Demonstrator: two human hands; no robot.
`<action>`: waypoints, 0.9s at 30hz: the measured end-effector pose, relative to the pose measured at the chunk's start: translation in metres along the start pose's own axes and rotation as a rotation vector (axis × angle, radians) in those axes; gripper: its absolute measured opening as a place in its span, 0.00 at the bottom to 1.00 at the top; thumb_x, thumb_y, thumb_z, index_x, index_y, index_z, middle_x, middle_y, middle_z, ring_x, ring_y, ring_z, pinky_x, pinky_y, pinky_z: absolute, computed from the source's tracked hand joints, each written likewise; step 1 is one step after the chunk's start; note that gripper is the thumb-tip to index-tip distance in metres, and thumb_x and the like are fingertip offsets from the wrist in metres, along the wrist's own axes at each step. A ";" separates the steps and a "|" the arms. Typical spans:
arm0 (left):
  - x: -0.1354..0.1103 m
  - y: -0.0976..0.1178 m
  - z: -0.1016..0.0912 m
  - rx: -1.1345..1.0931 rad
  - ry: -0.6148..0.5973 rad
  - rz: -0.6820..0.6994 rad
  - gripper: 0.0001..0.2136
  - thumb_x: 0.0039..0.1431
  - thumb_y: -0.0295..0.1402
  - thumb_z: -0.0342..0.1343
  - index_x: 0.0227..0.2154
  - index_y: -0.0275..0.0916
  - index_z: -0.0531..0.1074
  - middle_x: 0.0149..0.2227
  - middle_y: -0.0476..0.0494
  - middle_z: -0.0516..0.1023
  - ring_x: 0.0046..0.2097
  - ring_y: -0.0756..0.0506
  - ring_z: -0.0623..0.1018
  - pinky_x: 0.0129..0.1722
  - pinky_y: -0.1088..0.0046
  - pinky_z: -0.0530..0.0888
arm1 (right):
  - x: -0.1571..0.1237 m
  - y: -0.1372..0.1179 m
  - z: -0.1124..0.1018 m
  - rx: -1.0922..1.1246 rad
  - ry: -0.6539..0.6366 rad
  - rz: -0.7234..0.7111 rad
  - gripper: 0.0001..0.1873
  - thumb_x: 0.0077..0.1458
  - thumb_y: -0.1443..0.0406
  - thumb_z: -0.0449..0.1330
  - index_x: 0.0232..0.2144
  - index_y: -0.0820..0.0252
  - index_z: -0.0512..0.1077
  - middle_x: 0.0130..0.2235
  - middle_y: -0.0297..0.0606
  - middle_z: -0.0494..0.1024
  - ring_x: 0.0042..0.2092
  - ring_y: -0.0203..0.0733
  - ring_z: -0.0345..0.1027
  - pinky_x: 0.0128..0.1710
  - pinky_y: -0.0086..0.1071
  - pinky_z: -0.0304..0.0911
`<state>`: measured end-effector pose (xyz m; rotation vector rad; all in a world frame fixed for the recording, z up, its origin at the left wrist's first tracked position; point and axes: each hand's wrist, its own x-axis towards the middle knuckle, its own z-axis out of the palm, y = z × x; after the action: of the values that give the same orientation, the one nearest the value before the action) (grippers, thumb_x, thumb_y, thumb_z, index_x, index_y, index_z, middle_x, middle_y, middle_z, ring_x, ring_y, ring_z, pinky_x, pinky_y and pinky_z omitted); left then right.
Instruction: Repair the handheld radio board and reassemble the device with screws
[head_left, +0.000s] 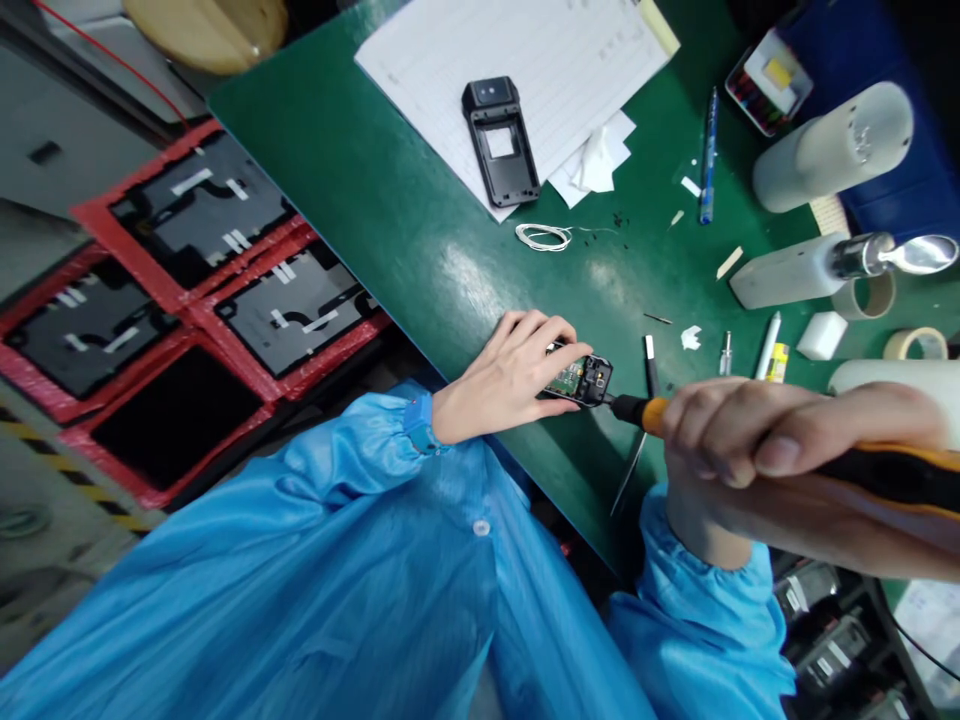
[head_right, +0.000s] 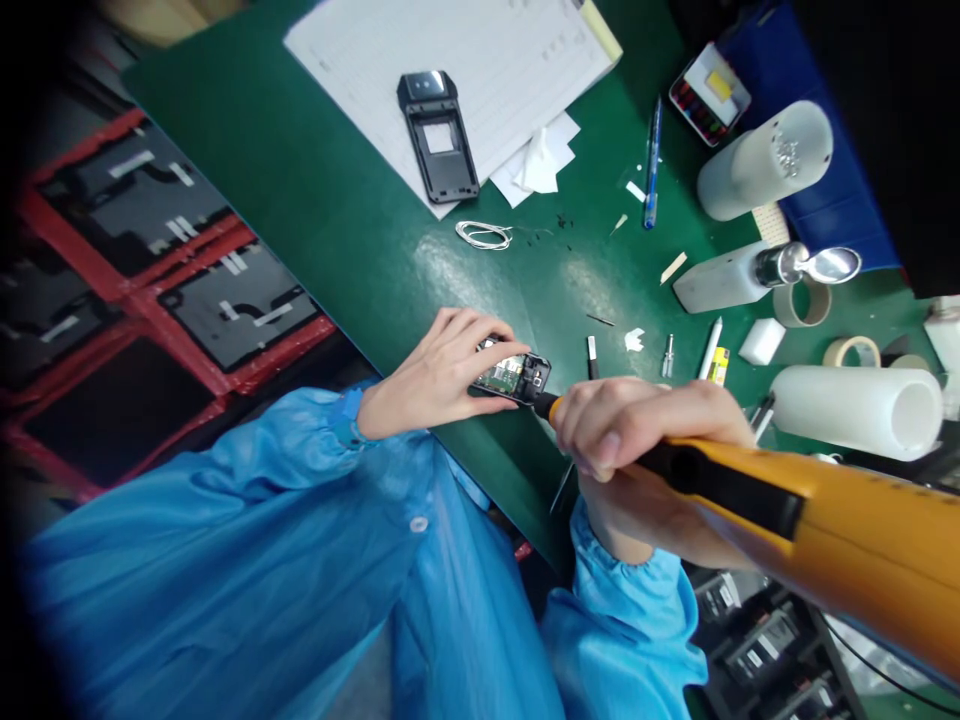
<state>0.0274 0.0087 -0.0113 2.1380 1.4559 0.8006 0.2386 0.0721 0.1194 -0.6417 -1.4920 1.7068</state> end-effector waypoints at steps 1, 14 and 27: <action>0.000 0.000 0.000 0.001 0.002 -0.001 0.25 0.76 0.45 0.69 0.69 0.41 0.75 0.64 0.30 0.81 0.63 0.29 0.77 0.66 0.47 0.70 | -0.003 0.004 0.003 0.015 0.009 -0.019 0.18 0.68 0.43 0.74 0.38 0.48 0.91 0.20 0.30 0.71 0.19 0.37 0.59 0.24 0.39 0.67; 0.001 -0.001 0.000 0.009 -0.004 -0.001 0.26 0.75 0.45 0.70 0.69 0.42 0.75 0.63 0.31 0.81 0.63 0.28 0.77 0.65 0.48 0.70 | -0.001 0.032 0.016 0.063 0.078 -0.165 0.25 0.71 0.43 0.71 0.31 0.55 0.86 0.18 0.29 0.67 0.17 0.35 0.55 0.20 0.34 0.60; 0.000 -0.002 -0.002 0.019 0.000 0.052 0.27 0.77 0.46 0.68 0.70 0.37 0.74 0.63 0.29 0.81 0.62 0.29 0.77 0.62 0.50 0.71 | 0.004 0.035 0.028 0.021 0.036 -0.207 0.33 0.69 0.40 0.70 0.24 0.56 0.74 0.17 0.27 0.63 0.16 0.33 0.53 0.19 0.32 0.55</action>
<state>0.0247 0.0094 -0.0110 2.1979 1.4186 0.8083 0.2070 0.0584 0.0913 -0.4865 -1.4597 1.5429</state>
